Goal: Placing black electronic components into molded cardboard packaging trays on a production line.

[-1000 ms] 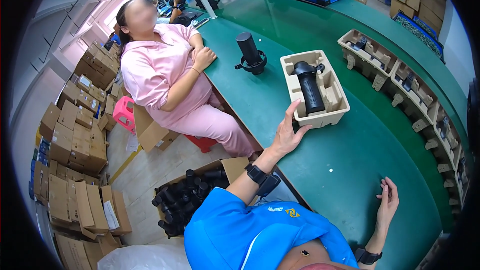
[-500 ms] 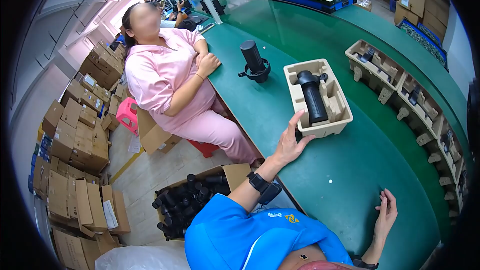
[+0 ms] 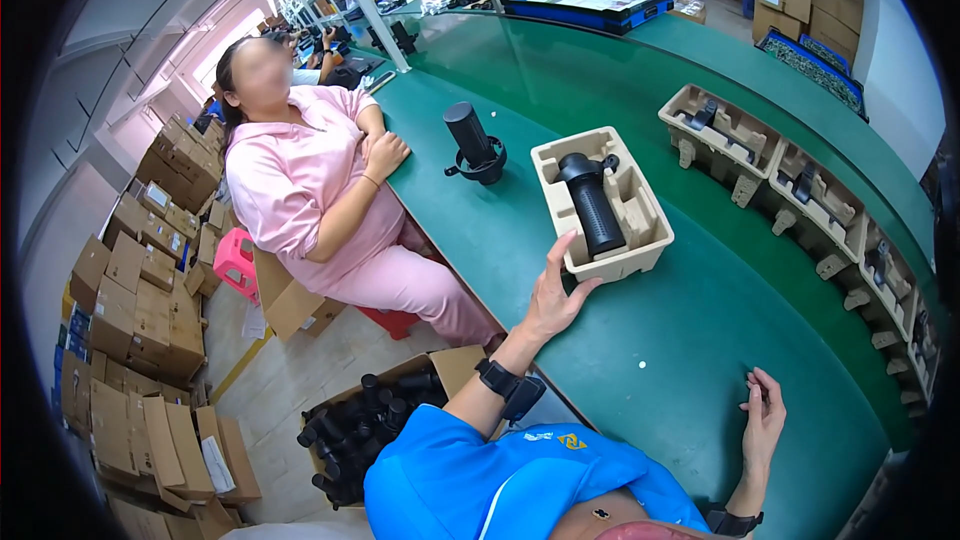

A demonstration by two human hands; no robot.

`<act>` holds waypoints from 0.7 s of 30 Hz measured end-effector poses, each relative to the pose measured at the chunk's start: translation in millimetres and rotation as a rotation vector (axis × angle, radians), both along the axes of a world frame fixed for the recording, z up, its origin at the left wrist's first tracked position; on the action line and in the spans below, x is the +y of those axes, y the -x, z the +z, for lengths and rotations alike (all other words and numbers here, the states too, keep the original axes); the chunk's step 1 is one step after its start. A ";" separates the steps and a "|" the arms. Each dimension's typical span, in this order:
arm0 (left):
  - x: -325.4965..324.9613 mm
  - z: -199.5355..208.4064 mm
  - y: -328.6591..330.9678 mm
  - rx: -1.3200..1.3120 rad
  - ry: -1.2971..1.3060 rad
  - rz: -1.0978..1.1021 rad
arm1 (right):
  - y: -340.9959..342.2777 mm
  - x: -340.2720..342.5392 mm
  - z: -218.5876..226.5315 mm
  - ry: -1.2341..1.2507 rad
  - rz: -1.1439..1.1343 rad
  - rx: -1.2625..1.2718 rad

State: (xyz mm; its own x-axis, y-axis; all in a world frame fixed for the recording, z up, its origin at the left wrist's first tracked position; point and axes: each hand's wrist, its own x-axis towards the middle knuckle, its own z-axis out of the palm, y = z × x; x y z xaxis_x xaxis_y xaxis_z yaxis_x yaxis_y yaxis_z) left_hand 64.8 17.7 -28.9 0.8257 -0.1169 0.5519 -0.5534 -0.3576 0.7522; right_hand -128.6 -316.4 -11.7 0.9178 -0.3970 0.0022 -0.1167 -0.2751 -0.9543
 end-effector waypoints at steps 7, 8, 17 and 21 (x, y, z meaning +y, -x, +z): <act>-0.4 -4.7 -3.6 0.007 -0.034 -0.024 | -2.7 -1.1 -0.9 0.018 -0.002 0.012; 0.0 -4.7 -4.4 0.003 -0.036 -0.022 | -3.9 -0.7 -0.6 0.015 0.002 0.008; 1.5 -4.8 -12.8 0.010 0.026 -0.023 | -13.3 4.3 5.3 -0.008 0.020 -0.007; 7.3 -2.5 -10.2 0.029 0.018 -0.072 | -14.6 6.6 5.4 -0.008 0.021 0.007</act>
State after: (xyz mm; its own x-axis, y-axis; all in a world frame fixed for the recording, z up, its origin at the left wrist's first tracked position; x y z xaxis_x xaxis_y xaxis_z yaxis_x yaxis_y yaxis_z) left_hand 75.0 25.0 -31.4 0.8311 -0.1673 0.5304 -0.5553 -0.3040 0.7741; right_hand -114.0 -309.8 -6.2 0.9258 -0.3780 -0.0070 -0.1173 -0.2697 -0.9558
